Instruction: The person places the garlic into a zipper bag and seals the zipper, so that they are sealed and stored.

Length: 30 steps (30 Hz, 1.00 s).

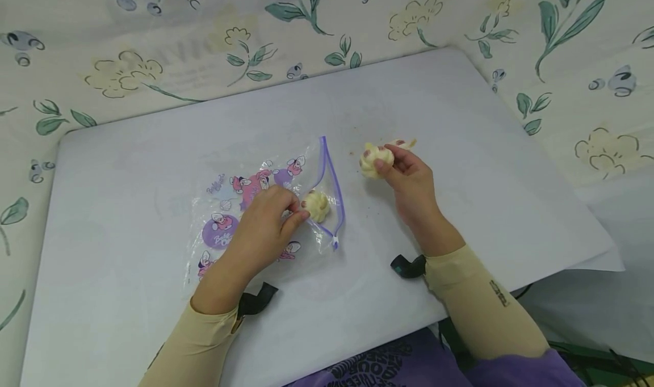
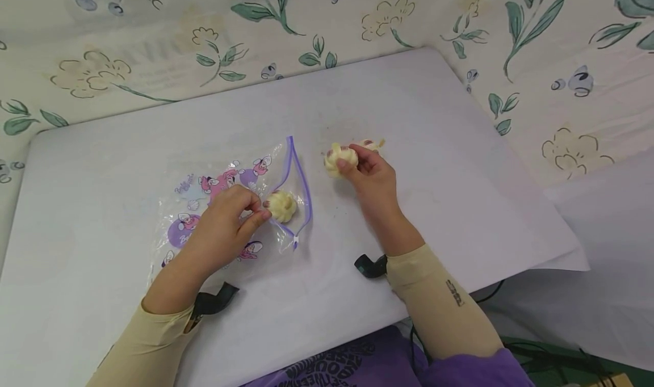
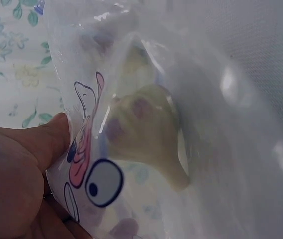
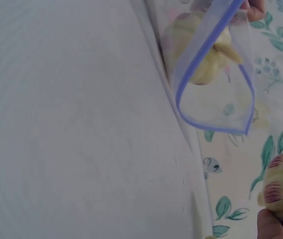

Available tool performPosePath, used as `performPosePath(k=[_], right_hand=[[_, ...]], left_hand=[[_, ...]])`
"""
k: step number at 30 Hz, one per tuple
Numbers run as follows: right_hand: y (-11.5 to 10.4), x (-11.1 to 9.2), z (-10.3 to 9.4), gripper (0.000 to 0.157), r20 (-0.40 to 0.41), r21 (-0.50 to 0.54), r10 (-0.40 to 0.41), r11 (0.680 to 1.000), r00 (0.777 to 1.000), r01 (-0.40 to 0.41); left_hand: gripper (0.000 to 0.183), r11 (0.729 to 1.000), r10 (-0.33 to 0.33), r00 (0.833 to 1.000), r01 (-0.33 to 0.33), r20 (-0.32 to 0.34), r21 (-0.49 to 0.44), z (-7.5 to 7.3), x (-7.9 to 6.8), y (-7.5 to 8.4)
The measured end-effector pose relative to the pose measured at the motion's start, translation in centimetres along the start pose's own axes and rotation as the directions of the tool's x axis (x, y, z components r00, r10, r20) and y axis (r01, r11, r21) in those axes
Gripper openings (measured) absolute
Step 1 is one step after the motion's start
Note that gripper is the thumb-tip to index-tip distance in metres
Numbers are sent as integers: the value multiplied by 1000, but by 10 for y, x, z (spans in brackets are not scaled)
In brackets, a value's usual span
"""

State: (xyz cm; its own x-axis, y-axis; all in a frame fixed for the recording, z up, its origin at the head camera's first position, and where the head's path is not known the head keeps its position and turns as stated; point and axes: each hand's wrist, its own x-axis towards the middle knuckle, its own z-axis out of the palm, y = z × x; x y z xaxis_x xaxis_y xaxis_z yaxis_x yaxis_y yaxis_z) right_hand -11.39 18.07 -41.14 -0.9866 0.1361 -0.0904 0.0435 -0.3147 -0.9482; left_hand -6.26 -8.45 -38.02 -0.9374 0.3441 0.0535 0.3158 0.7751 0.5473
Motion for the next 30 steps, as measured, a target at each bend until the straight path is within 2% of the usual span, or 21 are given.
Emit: performPosePath(k=[8,30], right_hand=[[6,-2,8,44,-9,-113,61,992,998,-61],[16,-6,17,44,70,-107,98,990,993,-90]], left_hand=[[19,1000,3,1000,-3,-1,-3,1,0,0],[19,1000,15,1000,-15,-19,2,2,0,0]])
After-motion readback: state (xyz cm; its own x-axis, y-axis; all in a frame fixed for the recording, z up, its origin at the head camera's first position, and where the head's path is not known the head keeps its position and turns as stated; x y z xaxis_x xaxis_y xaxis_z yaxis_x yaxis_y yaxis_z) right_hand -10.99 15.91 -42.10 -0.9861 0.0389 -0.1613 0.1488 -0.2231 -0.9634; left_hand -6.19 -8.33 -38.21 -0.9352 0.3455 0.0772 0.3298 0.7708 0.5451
